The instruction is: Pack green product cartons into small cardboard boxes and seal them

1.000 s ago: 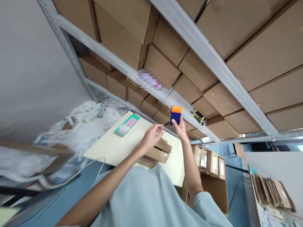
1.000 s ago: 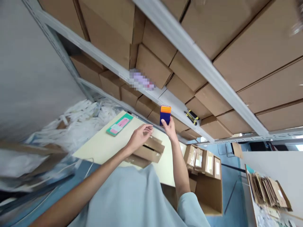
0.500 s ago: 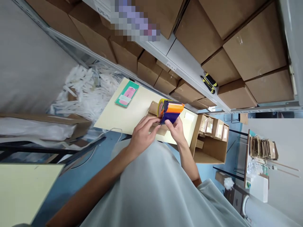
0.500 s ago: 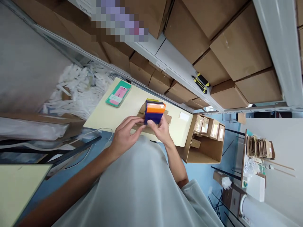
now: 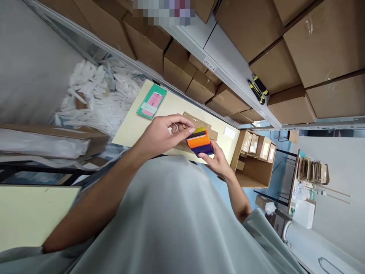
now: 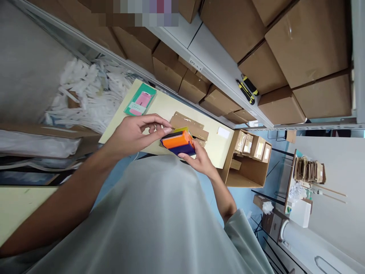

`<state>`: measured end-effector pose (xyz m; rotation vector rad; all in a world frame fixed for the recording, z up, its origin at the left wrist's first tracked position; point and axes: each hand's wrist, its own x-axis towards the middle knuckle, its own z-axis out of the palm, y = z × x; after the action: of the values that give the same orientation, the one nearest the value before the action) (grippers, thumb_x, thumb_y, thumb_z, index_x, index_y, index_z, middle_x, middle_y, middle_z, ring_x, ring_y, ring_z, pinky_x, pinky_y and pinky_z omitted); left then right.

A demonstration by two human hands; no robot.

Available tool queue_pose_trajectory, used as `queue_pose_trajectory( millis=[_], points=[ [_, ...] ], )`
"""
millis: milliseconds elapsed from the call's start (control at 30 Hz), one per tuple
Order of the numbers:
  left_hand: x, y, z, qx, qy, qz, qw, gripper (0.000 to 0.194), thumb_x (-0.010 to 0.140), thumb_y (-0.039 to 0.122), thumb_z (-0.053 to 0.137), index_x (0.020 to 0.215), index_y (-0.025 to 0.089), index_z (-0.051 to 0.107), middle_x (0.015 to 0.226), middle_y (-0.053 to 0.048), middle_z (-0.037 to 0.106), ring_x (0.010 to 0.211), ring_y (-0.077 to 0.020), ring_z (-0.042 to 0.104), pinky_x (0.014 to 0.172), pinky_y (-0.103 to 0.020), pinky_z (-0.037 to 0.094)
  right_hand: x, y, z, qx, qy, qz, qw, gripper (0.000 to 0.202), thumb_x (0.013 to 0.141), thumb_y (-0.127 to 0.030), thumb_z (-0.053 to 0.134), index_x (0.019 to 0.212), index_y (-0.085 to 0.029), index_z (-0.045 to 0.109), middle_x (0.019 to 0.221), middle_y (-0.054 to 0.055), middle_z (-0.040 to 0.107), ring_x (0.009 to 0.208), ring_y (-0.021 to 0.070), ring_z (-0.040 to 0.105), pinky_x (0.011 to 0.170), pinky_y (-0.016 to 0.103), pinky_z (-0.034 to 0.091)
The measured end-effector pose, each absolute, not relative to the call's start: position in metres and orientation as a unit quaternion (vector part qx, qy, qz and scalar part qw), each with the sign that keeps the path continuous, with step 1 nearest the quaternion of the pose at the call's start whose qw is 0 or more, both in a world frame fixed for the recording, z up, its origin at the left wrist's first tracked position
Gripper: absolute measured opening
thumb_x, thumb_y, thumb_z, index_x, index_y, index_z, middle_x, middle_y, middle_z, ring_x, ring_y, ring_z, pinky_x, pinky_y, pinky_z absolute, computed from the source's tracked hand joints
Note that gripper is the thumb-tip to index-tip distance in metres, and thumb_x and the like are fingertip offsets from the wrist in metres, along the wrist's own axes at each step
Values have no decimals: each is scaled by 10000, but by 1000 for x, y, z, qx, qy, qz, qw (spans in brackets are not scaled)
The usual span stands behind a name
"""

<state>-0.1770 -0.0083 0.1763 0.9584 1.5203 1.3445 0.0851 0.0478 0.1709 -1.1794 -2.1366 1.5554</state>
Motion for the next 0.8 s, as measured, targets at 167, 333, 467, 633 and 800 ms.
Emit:
queue_pose_trajectory(
  millis=[167,333,467,633,800],
  points=[
    [-169,-15,163,368,622,530,444,234,895,490,895,922,261,854,868,-35,764,762,-205,644,687,-320,536,94,51,170,-401,-746,525,81,606,1023,-732,806,1393,-260,714,1273,74,814,1105,266,759,999,406,645],
    [-153,-25,148,321,659,534,421,227,911,465,854,906,239,841,823,-31,751,735,-190,621,678,-308,537,101,62,170,-384,-759,525,9,558,1037,-723,787,1313,-242,725,1156,57,814,988,257,752,888,374,625],
    [-136,-35,127,253,684,539,420,227,889,462,848,890,235,833,808,-32,766,708,-187,645,658,-305,560,107,81,181,-351,-766,533,-73,478,1064,-705,759,1190,-245,731,1002,25,777,838,220,707,759,334,582],
    [-138,-40,96,146,706,551,420,255,878,470,851,940,224,829,825,-28,772,769,-194,705,690,-295,592,119,119,194,-325,-772,524,-155,420,1065,-674,783,1049,-256,743,792,-22,681,649,165,578,570,284,461],
    [-145,-26,66,92,711,560,416,242,853,423,858,919,197,803,840,-35,772,776,-182,707,688,-285,594,117,162,189,-298,-730,579,-205,456,1060,-682,777,1031,-230,733,818,-10,715,676,153,643,556,261,509]
  ],
)
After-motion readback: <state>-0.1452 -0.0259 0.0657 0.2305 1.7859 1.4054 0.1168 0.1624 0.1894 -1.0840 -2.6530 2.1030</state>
